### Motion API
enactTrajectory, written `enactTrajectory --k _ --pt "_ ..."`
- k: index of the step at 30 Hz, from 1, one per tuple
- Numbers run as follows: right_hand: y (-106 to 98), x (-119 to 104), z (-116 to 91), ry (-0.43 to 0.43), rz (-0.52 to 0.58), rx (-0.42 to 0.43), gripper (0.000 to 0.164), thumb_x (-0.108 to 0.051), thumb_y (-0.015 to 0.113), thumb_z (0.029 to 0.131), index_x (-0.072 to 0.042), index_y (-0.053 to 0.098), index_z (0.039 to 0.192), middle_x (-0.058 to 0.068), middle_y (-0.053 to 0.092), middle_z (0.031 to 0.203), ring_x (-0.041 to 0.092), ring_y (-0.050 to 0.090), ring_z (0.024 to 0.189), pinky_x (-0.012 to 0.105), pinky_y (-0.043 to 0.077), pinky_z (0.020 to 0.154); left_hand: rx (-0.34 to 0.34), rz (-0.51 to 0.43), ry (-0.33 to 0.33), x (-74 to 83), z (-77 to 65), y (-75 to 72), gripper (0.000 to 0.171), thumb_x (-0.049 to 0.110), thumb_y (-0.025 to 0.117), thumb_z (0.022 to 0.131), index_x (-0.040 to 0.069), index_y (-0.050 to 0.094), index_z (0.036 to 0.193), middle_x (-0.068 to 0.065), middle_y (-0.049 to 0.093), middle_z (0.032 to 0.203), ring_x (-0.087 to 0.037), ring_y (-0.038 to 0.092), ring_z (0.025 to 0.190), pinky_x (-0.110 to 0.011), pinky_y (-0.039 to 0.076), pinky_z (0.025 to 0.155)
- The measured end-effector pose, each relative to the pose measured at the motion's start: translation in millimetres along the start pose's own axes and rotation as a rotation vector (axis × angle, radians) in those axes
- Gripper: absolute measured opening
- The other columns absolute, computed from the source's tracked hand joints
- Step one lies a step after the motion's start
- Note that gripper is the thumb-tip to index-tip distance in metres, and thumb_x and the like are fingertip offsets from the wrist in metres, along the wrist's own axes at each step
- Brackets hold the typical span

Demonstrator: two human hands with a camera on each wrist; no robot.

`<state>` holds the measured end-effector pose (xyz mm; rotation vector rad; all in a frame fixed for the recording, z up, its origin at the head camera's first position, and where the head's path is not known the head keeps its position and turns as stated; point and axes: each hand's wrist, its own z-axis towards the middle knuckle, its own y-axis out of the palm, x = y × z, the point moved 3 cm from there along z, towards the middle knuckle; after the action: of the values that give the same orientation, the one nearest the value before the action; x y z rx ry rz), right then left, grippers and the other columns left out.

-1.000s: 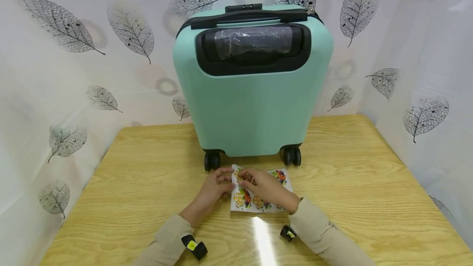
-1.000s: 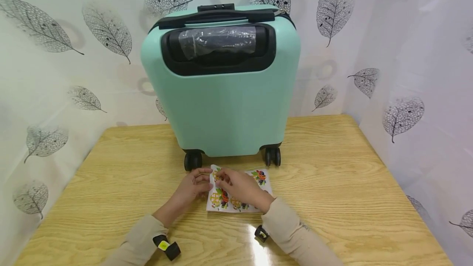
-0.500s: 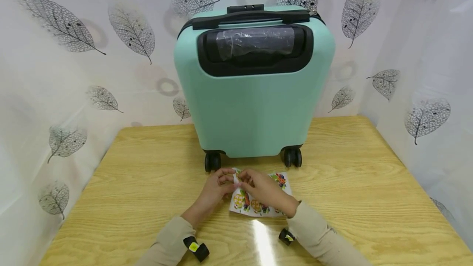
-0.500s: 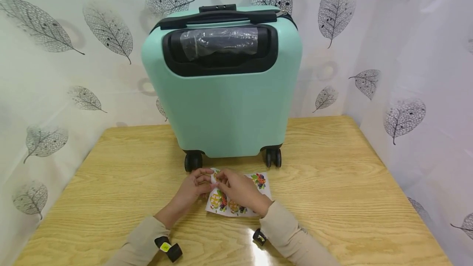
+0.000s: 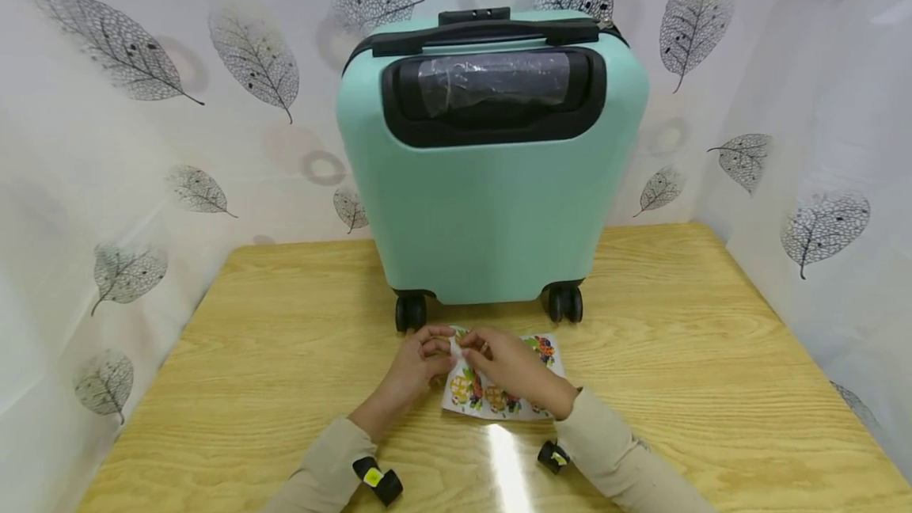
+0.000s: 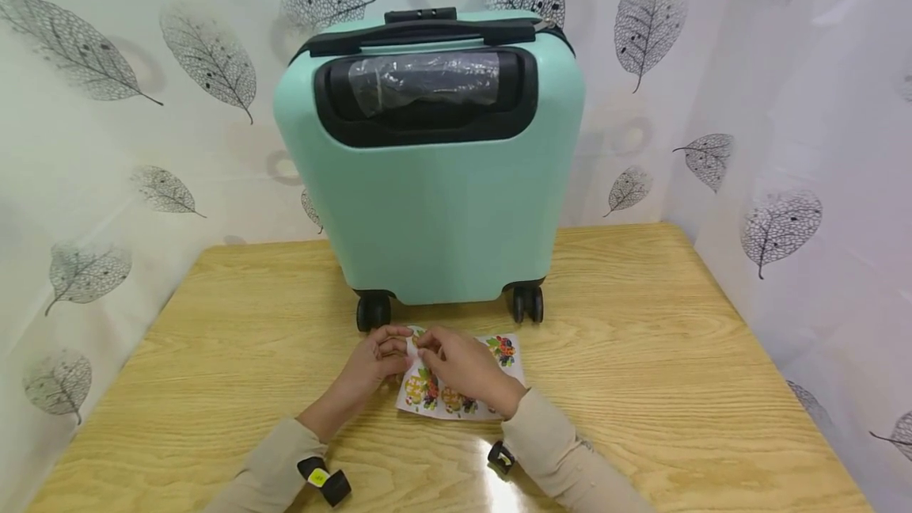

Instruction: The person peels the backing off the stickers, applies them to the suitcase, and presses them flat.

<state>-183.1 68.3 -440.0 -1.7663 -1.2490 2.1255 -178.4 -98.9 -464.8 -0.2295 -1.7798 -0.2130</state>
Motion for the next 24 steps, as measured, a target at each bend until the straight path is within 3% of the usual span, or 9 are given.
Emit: enactTrajectory --k 6,13,20,24 --pt "0.3 0.8 1.7 -0.001 -0.028 0.025 0.019 -0.023 0.054 0.1 -0.013 0.065 0.111 -0.004 0.067 0.093 0.006 0.06 0.078 0.023 0.048 0.062 -0.005 0.025 0.009 -1.4 0.7 -0.6 0.045 -0.003 0.06 0.086 -0.005 0.047 0.129 0.002 0.064 0.091 -0.009 0.055 0.071 -0.023 0.043 0.058" --pt "3.9 2.9 3.2 0.009 -0.064 0.044 0.013 -0.022 0.056 0.099 -0.016 0.066 0.102 -0.006 0.064 0.08 0.004 0.056 0.066 0.024 0.044 0.055 -0.024 0.029 0.025 -3.7 -1.4 -2.6 0.048 -0.002 0.06 0.087 -0.002 0.045 0.133 -0.007 0.067 0.098 -0.009 0.057 0.074 -0.023 0.044 0.06" --pt "5.8 5.7 4.7 0.025 -0.05 0.046 0.013 -0.022 0.055 0.099 -0.016 0.066 0.101 -0.007 0.064 0.079 0.004 0.055 0.065 0.024 0.044 0.054 -0.019 0.033 0.02 -4.5 -4.5 -4.6 0.043 -0.003 0.06 0.088 -0.004 0.048 0.129 -0.017 0.064 0.105 -0.008 0.057 0.077 -0.022 0.043 0.06" --pt "3.7 6.4 4.7 0.03 -0.044 0.065 0.012 -0.021 0.055 0.099 -0.016 0.066 0.1 -0.007 0.063 0.078 0.005 0.055 0.064 0.024 0.043 0.053 -0.011 0.045 0.01 -4.7 -4.4 -5.3 0.041 -0.001 0.061 0.088 -0.005 0.05 0.127 -0.017 0.063 0.104 -0.009 0.054 0.074 -0.022 0.042 0.058"
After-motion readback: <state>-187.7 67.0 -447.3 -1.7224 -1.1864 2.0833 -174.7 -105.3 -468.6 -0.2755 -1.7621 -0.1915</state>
